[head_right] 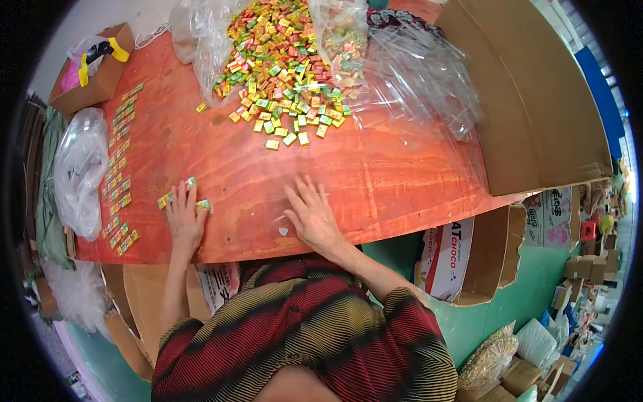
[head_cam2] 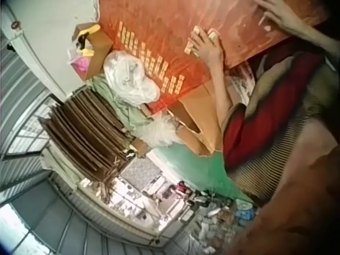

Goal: Sorting and aligning small colorful square parts on a work surface in a factory environment.

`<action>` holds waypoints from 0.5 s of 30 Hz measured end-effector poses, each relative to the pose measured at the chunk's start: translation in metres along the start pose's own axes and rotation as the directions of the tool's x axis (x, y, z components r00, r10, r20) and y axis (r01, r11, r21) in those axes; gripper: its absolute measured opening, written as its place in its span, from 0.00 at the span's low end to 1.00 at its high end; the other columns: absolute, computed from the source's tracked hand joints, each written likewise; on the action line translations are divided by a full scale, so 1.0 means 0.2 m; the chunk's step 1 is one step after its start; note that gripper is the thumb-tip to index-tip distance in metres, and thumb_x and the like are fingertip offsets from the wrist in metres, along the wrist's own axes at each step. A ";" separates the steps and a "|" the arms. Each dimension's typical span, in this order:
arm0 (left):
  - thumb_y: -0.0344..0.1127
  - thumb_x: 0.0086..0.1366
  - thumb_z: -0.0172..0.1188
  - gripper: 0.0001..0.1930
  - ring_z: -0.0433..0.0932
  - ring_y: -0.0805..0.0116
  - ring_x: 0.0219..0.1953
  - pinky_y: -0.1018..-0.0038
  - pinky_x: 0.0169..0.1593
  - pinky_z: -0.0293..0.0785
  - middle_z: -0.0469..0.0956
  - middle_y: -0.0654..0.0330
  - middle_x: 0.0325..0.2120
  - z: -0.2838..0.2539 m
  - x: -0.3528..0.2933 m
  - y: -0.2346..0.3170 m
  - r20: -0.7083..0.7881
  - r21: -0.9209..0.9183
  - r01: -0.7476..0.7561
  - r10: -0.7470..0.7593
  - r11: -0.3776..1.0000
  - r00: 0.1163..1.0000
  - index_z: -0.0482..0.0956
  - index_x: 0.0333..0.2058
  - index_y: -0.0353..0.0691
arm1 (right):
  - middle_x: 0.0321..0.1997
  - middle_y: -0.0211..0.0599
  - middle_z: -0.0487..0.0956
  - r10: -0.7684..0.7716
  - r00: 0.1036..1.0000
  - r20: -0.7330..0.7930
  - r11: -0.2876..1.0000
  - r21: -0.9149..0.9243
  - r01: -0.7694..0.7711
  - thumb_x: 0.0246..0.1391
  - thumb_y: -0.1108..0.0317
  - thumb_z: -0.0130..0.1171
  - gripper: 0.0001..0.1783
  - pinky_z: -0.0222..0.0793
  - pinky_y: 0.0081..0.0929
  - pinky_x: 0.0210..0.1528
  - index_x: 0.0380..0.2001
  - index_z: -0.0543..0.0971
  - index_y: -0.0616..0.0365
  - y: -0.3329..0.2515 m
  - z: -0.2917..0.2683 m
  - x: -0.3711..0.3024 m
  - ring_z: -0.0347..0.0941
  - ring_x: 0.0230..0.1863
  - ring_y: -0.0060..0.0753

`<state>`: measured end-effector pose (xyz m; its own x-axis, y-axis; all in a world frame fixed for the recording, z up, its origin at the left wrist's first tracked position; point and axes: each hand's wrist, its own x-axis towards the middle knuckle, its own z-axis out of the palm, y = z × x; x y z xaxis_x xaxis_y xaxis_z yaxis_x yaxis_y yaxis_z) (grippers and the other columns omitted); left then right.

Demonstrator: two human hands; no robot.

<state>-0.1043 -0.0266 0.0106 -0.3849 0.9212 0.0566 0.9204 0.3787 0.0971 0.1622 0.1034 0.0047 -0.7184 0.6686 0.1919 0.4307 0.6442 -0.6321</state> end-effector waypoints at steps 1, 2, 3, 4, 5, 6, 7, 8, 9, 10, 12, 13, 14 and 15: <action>0.40 0.58 0.52 0.29 0.45 0.49 0.63 0.50 0.61 0.43 0.50 0.52 0.61 0.00 0.00 -0.04 -0.019 0.030 0.014 -0.014 0.999 1.000 0.57 0.58 0.42 | 0.59 0.51 0.59 -0.047 0.996 -0.076 0.999 -0.024 0.045 0.48 0.73 0.52 0.26 0.45 0.46 0.63 0.53 0.65 0.58 0.01 -0.02 0.03 0.49 0.64 0.50; 0.40 0.58 0.52 0.29 0.45 0.49 0.63 0.50 0.61 0.43 0.50 0.52 0.61 0.01 0.00 -0.05 -0.025 0.029 0.008 -0.008 1.000 1.000 0.57 0.58 0.42 | 0.59 0.51 0.59 -0.047 0.995 -0.084 0.999 -0.028 0.045 0.48 0.73 0.52 0.26 0.45 0.46 0.63 0.53 0.65 0.58 0.04 -0.07 0.08 0.49 0.64 0.50; 0.39 0.58 0.51 0.29 0.46 0.49 0.63 0.50 0.61 0.42 0.51 0.51 0.61 0.00 -0.01 -0.07 -0.100 0.046 0.031 -0.026 0.998 0.995 0.57 0.58 0.41 | 0.59 0.51 0.60 -0.040 0.991 -0.129 0.990 -0.140 0.022 0.46 0.75 0.51 0.26 0.47 0.48 0.61 0.52 0.66 0.58 0.07 -0.16 0.16 0.51 0.63 0.50; 0.39 0.58 0.51 0.29 0.46 0.49 0.63 0.50 0.61 0.42 0.51 0.51 0.60 0.01 -0.02 -0.08 -0.174 0.055 0.046 -0.036 0.997 0.984 0.56 0.58 0.41 | 0.58 0.50 0.61 -0.031 0.984 -0.177 0.967 -0.255 -0.015 0.45 0.78 0.50 0.26 0.49 0.49 0.60 0.52 0.66 0.57 0.13 -0.23 0.23 0.53 0.61 0.51; 0.39 0.59 0.50 0.28 0.47 0.48 0.63 0.49 0.61 0.41 0.51 0.50 0.60 -0.01 -0.02 -0.03 -0.213 0.033 0.040 -0.032 0.999 0.977 0.57 0.58 0.39 | 0.56 0.49 0.63 -0.039 0.959 -0.282 0.903 -0.420 -0.087 0.43 0.79 0.49 0.25 0.51 0.49 0.59 0.50 0.68 0.57 0.23 -0.27 0.29 0.55 0.60 0.52; 0.39 0.59 0.50 0.28 0.47 0.48 0.63 0.49 0.61 0.41 0.51 0.50 0.60 -0.02 -0.02 0.04 -0.215 0.024 0.030 -0.024 0.999 0.976 0.57 0.58 0.39 | 0.54 0.48 0.65 -0.065 0.923 -0.380 0.804 -0.567 -0.177 0.41 0.80 0.48 0.25 0.52 0.48 0.58 0.48 0.69 0.57 0.35 -0.29 0.32 0.58 0.58 0.52; 0.39 0.57 0.52 0.28 0.48 0.47 0.62 0.49 0.61 0.42 0.53 0.48 0.59 -0.04 -0.02 0.12 -0.215 -0.019 -0.061 0.056 0.998 0.975 0.59 0.57 0.39 | 0.50 0.46 0.67 -0.130 0.901 -0.414 0.720 -0.664 -0.201 0.42 0.77 0.48 0.24 0.55 0.47 0.52 0.47 0.70 0.57 0.45 -0.34 0.35 0.61 0.52 0.51; 0.39 0.55 0.53 0.29 0.49 0.46 0.61 0.49 0.61 0.42 0.55 0.47 0.57 -0.06 -0.02 0.22 -0.222 -0.065 -0.152 0.134 0.986 0.966 0.61 0.55 0.38 | 0.45 0.44 0.70 -0.201 0.877 -0.437 0.621 -0.749 -0.231 0.42 0.75 0.48 0.23 0.58 0.45 0.47 0.46 0.70 0.56 0.54 -0.37 0.36 0.64 0.47 0.49; 0.40 0.55 0.53 0.28 0.50 0.46 0.61 0.49 0.60 0.42 0.56 0.47 0.57 -0.06 -0.04 0.31 -0.210 -0.125 -0.235 0.206 0.964 0.956 0.62 0.54 0.38 | 0.45 0.44 0.70 -0.208 0.876 -0.435 0.617 -0.754 -0.228 0.42 0.75 0.48 0.23 0.58 0.45 0.47 0.46 0.70 0.56 0.60 -0.37 0.35 0.64 0.47 0.49; 0.40 0.56 0.53 0.27 0.50 0.46 0.61 0.48 0.60 0.42 0.56 0.47 0.57 -0.05 -0.06 0.42 -0.202 -0.186 -0.318 0.280 0.930 0.939 0.63 0.53 0.38 | 0.40 0.41 0.70 -0.154 0.891 -0.426 0.687 -0.695 -0.214 0.44 0.73 0.47 0.17 0.58 0.44 0.44 0.41 0.72 0.56 0.64 -0.37 0.33 0.65 0.43 0.46; 0.42 0.53 0.56 0.27 0.52 0.47 0.60 0.48 0.59 0.46 0.60 0.47 0.54 -0.05 -0.08 0.62 -0.152 -0.247 -0.371 0.342 0.895 0.927 0.66 0.51 0.38 | 0.35 0.39 0.71 -0.103 0.907 -0.409 0.753 -0.628 -0.198 0.45 0.71 0.47 0.12 0.58 0.42 0.41 0.36 0.73 0.56 0.65 -0.36 0.32 0.66 0.39 0.42; 0.42 0.53 0.56 0.27 0.52 0.47 0.60 0.48 0.59 0.46 0.60 0.47 0.54 -0.02 -0.08 0.67 -0.153 -0.247 -0.365 0.336 0.897 0.929 0.66 0.51 0.38 | 0.33 0.38 0.71 -0.118 0.911 -0.396 0.744 -0.643 -0.183 0.46 0.71 0.47 0.09 0.58 0.41 0.40 0.32 0.73 0.56 0.62 -0.35 0.30 0.67 0.37 0.41; 0.41 0.52 0.58 0.27 0.54 0.47 0.59 0.47 0.58 0.48 0.61 0.47 0.53 0.04 -0.08 0.71 -0.130 -0.271 -0.405 0.384 0.873 0.914 0.67 0.50 0.38 | 0.30 0.37 0.71 -0.131 0.914 -0.383 0.735 -0.656 -0.170 0.46 0.70 0.48 0.06 0.58 0.39 0.38 0.27 0.73 0.56 0.60 -0.35 0.29 0.67 0.36 0.39; 0.40 0.51 0.59 0.27 0.57 0.48 0.58 0.47 0.56 0.51 0.62 0.48 0.52 0.08 -0.08 0.72 -0.106 -0.294 -0.446 0.435 0.845 0.894 0.67 0.50 0.38 | 0.30 0.37 0.71 -0.130 0.914 -0.384 0.736 -0.655 -0.171 0.46 0.70 0.48 0.06 0.58 0.39 0.38 0.27 0.73 0.56 0.57 -0.35 0.27 0.67 0.36 0.39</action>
<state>0.0359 0.0156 0.0078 0.0490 0.9789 0.1984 0.9296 -0.1174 0.3493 0.2119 0.2385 -0.0038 -0.5031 0.6703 0.5455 0.7974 0.6034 -0.0061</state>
